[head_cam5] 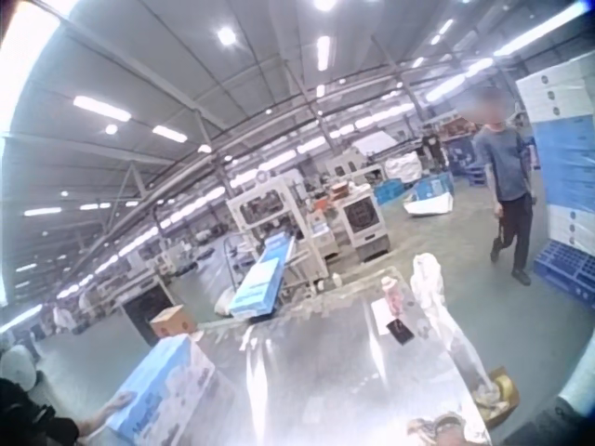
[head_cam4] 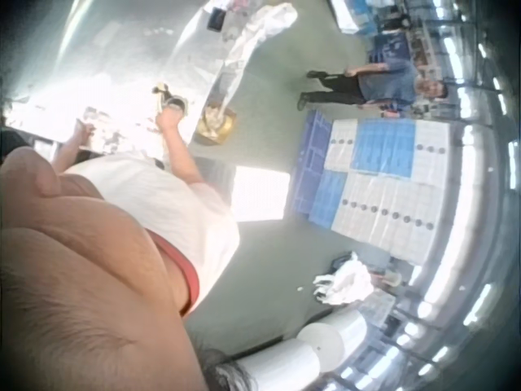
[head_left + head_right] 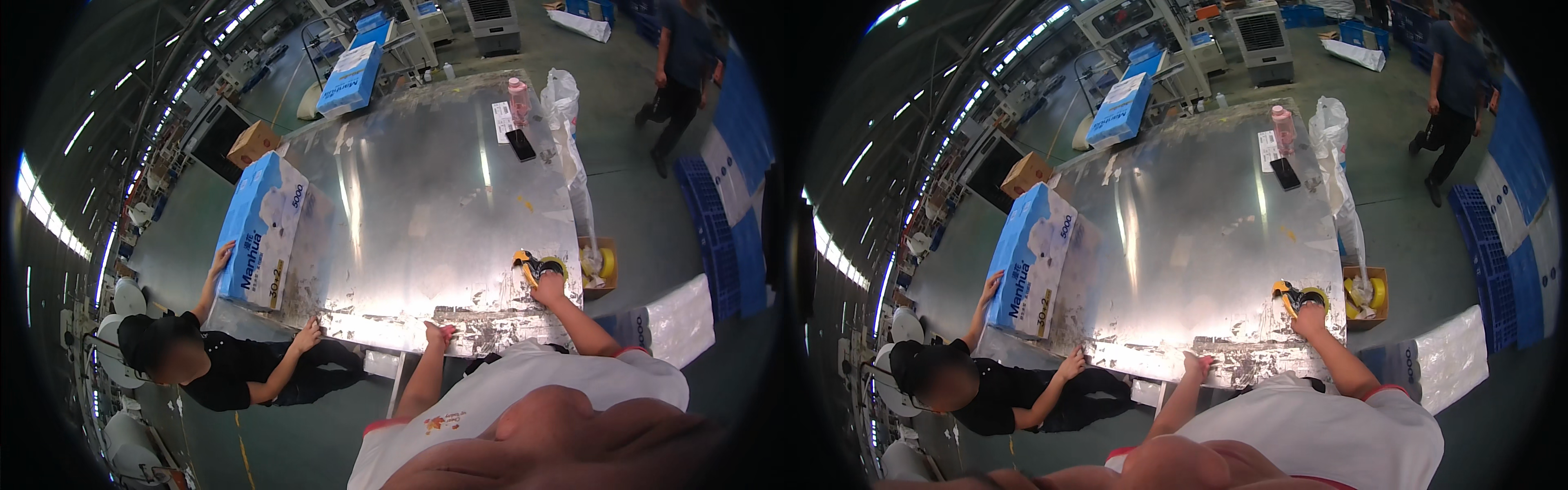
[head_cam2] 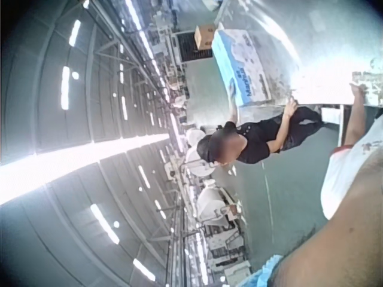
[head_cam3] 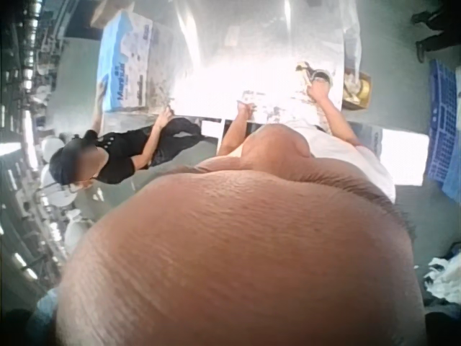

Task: The person picks up a plastic bag containing stacks of white paper, uses a handheld tape dispenser to seal the bag opening, and handles a strip of printed labels.

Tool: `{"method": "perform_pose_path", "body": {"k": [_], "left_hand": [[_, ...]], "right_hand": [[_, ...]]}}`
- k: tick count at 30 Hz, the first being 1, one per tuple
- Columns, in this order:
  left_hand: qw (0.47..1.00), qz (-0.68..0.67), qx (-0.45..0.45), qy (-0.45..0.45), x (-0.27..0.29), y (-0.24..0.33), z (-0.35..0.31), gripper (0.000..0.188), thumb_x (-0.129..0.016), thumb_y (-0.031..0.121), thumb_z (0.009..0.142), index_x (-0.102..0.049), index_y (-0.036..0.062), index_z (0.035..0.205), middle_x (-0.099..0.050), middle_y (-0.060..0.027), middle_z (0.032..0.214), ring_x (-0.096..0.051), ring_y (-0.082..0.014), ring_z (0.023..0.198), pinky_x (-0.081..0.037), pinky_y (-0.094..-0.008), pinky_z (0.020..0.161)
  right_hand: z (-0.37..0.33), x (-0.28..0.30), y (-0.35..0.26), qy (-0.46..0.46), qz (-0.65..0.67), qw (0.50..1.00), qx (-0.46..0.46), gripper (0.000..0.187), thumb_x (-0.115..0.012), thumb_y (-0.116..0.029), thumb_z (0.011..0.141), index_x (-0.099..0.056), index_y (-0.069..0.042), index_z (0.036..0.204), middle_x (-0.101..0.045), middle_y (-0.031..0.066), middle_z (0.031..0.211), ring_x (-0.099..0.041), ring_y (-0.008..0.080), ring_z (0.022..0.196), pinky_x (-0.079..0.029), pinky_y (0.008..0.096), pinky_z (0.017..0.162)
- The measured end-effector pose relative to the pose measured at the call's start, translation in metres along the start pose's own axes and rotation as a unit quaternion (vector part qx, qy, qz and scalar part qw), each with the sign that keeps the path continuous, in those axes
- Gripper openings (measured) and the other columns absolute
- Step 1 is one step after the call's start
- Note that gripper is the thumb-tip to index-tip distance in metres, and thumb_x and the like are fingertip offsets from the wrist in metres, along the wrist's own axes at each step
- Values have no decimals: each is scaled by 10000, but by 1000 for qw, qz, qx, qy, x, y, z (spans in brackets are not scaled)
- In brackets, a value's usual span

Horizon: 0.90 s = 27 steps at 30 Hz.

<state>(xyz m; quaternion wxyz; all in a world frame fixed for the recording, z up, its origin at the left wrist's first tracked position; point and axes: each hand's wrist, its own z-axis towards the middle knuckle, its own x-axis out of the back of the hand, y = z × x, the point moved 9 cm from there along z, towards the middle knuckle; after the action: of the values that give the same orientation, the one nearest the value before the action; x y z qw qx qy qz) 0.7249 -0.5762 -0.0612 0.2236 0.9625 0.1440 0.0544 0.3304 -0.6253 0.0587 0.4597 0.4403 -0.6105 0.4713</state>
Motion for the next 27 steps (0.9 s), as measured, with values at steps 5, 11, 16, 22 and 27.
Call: {"method": "perform_pose_path", "body": {"k": [5,11,16,22,27], "left_hand": [[1000,3,12,-11,-3,-3,2,968,5,716,795,-632,-10,862,-645,-82,652,-423,-121,366,-284,-209,304],[1000,-17,9,-17,-2,-2,10,1011,20,730,783,-620,-48,859,-655,-124,683,-431,-151,358,-289,-220,318],[999,-35,0,-21,-5,-1,1,942,-16,697,815,-598,-42,876,-640,-107,650,-432,-122,354,-297,-200,291],[999,-36,-6,-29,-8,0,3,954,-30,713,807,-585,-61,862,-634,-130,638,-457,-146,357,-324,-203,300],[995,-93,-38,26,-4,0,13,980,-8,708,807,-593,-77,829,-642,-160,661,-465,-177,363,-302,-225,292]], "right_hand": [[-2,2,0,10,-4,1000,-2,408,-630,-385,648,-653,-4,791,-598,146,886,-588,288,839,-441,381,784],[-3,3,-4,54,6,998,10,390,-635,-371,650,-648,-1,771,-596,146,853,-578,283,822,-436,383,767],[-10,17,-7,77,13,997,7,387,-647,-376,645,-641,2,728,-594,150,820,-581,292,800,-442,394,746],[-10,22,-6,94,29,995,15,367,-653,-362,646,-636,-1,713,-597,148,818,-582,285,796,-446,394,738],[-10,15,-3,82,19,996,6,363,-643,-357,628,-641,-8,730,-600,130,826,-575,257,835,-417,377,777]]}}
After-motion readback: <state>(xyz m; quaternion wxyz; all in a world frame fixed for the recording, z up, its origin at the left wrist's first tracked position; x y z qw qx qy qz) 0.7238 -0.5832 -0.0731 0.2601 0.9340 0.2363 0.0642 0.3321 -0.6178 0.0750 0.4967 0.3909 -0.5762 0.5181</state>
